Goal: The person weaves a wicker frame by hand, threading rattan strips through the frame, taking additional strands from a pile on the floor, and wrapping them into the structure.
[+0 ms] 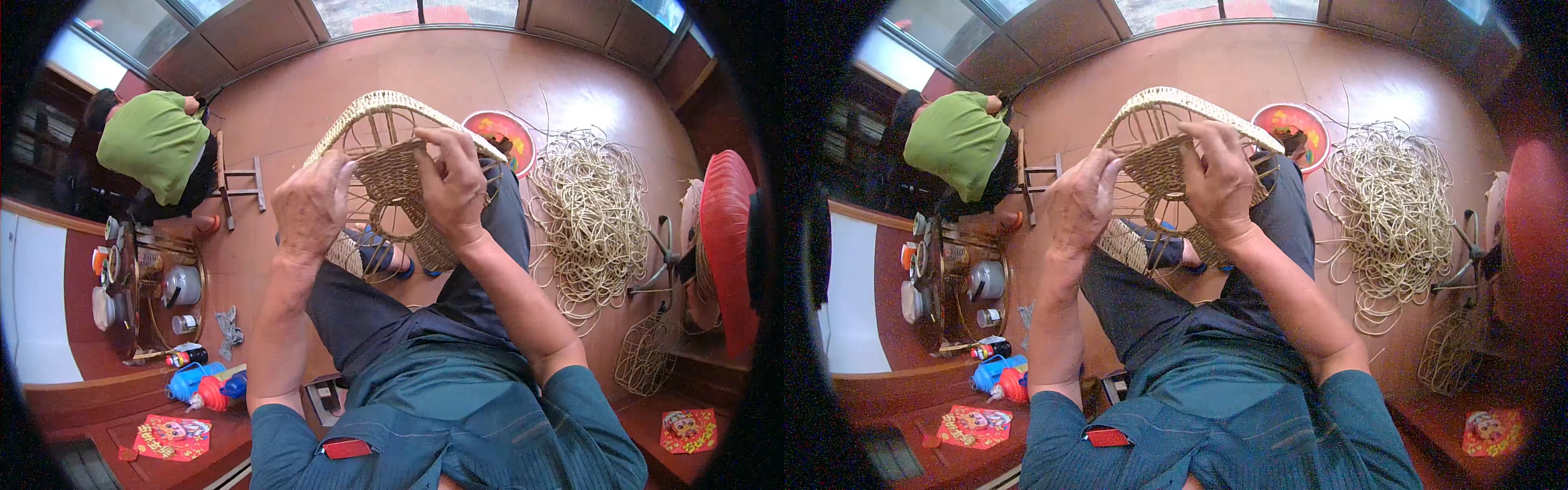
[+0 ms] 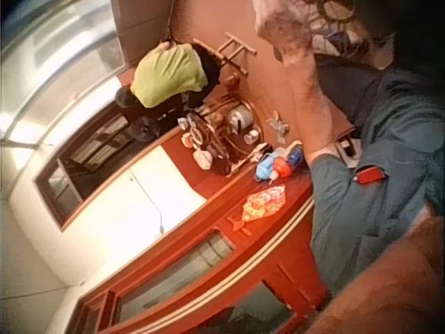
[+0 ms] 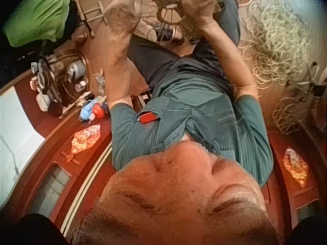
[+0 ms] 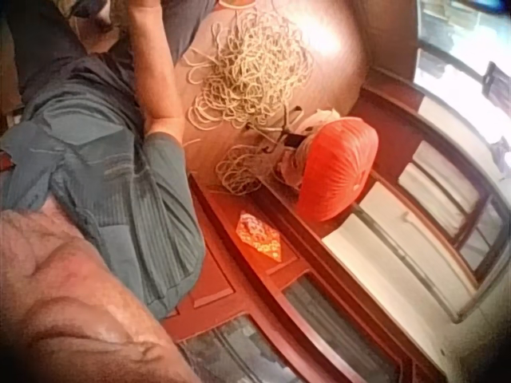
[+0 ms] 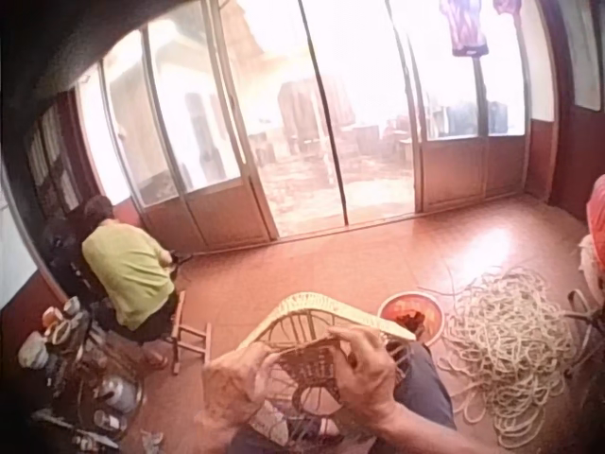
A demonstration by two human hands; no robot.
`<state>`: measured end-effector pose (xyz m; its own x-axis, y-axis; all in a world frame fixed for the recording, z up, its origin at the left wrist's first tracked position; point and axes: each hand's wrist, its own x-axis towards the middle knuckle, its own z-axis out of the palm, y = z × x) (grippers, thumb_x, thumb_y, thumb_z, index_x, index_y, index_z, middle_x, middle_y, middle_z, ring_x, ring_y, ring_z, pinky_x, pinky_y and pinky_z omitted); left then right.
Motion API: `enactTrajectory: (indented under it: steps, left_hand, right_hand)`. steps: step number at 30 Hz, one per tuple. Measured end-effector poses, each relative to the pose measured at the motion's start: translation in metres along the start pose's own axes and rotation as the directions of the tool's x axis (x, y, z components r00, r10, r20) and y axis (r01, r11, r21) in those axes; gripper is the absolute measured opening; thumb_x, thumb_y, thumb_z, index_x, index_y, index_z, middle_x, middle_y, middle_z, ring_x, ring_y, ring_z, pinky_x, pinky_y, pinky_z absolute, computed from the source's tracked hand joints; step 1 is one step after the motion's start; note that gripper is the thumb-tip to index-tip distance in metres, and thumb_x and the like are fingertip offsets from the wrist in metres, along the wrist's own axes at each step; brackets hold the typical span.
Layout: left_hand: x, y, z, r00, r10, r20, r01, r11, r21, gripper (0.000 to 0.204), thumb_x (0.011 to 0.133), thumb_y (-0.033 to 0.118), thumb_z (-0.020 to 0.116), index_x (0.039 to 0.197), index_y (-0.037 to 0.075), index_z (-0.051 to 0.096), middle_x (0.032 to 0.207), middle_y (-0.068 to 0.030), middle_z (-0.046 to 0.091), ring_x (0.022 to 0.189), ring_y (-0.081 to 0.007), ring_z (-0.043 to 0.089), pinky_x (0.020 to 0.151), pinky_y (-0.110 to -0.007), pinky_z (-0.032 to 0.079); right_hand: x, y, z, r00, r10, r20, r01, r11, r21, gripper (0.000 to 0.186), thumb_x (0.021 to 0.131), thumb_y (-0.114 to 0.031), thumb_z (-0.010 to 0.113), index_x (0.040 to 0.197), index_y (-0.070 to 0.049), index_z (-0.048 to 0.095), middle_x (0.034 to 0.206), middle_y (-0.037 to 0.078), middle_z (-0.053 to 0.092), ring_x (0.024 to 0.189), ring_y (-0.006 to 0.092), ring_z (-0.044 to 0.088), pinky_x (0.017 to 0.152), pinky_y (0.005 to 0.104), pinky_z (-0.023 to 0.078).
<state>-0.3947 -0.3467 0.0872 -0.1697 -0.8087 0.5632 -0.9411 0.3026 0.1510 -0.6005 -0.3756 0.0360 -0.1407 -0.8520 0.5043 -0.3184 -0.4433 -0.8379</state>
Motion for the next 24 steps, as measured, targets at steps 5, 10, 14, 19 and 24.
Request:
enactTrajectory:
  steps: [5, 10, 14, 19, 24]
  left_hand:
    - [-0.001, -0.011, -0.019, 0.999, -0.025, 0.031, 0.019, 0.987, 0.161, 0.022, 0.104, 0.033, 0.072, 0.097, 0.013, 0.074, 0.085, -0.0098, 0.075, 0.077, -0.0333, 0.071, 0.075, -0.045, 0.052]
    - [0.024, -0.020, -0.029, 0.967, 0.191, -0.167, -0.138, 0.948, 0.287, 0.026, 0.102, 0.035, 0.075, 0.090, 0.012, 0.076, 0.079, -0.0084, 0.072, 0.074, -0.0298, 0.066, 0.081, -0.040, 0.048]
    - [0.046, -0.025, -0.020, 0.976, -0.090, -0.200, 0.077, 0.994, -0.072, 0.029, 0.103, 0.034, 0.075, 0.091, 0.007, 0.076, 0.076, -0.0118, 0.070, 0.070, -0.0333, 0.067, 0.070, -0.045, 0.050]
    - [0.086, -0.008, 0.028, 0.957, -0.050, -0.287, -0.005, 0.982, -0.187, 0.029, 0.101, 0.032, 0.073, 0.086, 0.007, 0.069, 0.081, -0.0159, 0.071, 0.076, -0.0381, 0.071, 0.068, -0.049, 0.055]
    - [0.089, 0.018, 0.021, 0.960, -0.092, -0.263, 0.033, 0.975, -0.220, 0.034, 0.105, 0.035, 0.071, 0.090, 0.005, 0.072, 0.092, -0.0165, 0.078, 0.081, -0.0378, 0.075, 0.073, -0.049, 0.060]
  right_hand:
    - [0.000, 0.006, 0.007, 0.904, -0.413, 0.109, 0.427, 0.870, -0.244, 0.036, 0.093, -0.007, 0.072, 0.129, -0.012, 0.075, 0.124, 0.008, 0.071, 0.103, 0.0298, 0.073, 0.088, 0.0413, 0.061]
    - [0.001, 0.004, 0.006, 0.880, -0.419, 0.224, 0.473, 0.810, -0.346, 0.045, 0.095, -0.014, 0.072, 0.141, -0.012, 0.069, 0.131, 0.009, 0.068, 0.107, 0.0306, 0.073, 0.090, 0.0414, 0.060]
    - [-0.006, -0.005, 0.015, 0.869, -0.384, 0.313, 0.486, 0.783, -0.388, 0.060, 0.095, -0.023, 0.075, 0.151, -0.009, 0.060, 0.141, 0.014, 0.063, 0.114, 0.0342, 0.071, 0.093, 0.0444, 0.059]
    - [-0.001, -0.007, 0.004, 0.855, -0.288, 0.432, 0.503, 0.664, -0.553, 0.075, 0.098, -0.031, 0.075, 0.164, -0.011, 0.047, 0.154, 0.019, 0.058, 0.123, 0.0381, 0.071, 0.094, 0.0441, 0.064]
    - [-0.002, -0.012, 0.003, 0.873, -0.188, 0.450, 0.436, 0.716, -0.545, 0.075, 0.098, -0.032, 0.076, 0.163, -0.010, 0.047, 0.156, 0.021, 0.051, 0.133, 0.0420, 0.064, 0.099, 0.0497, 0.061]
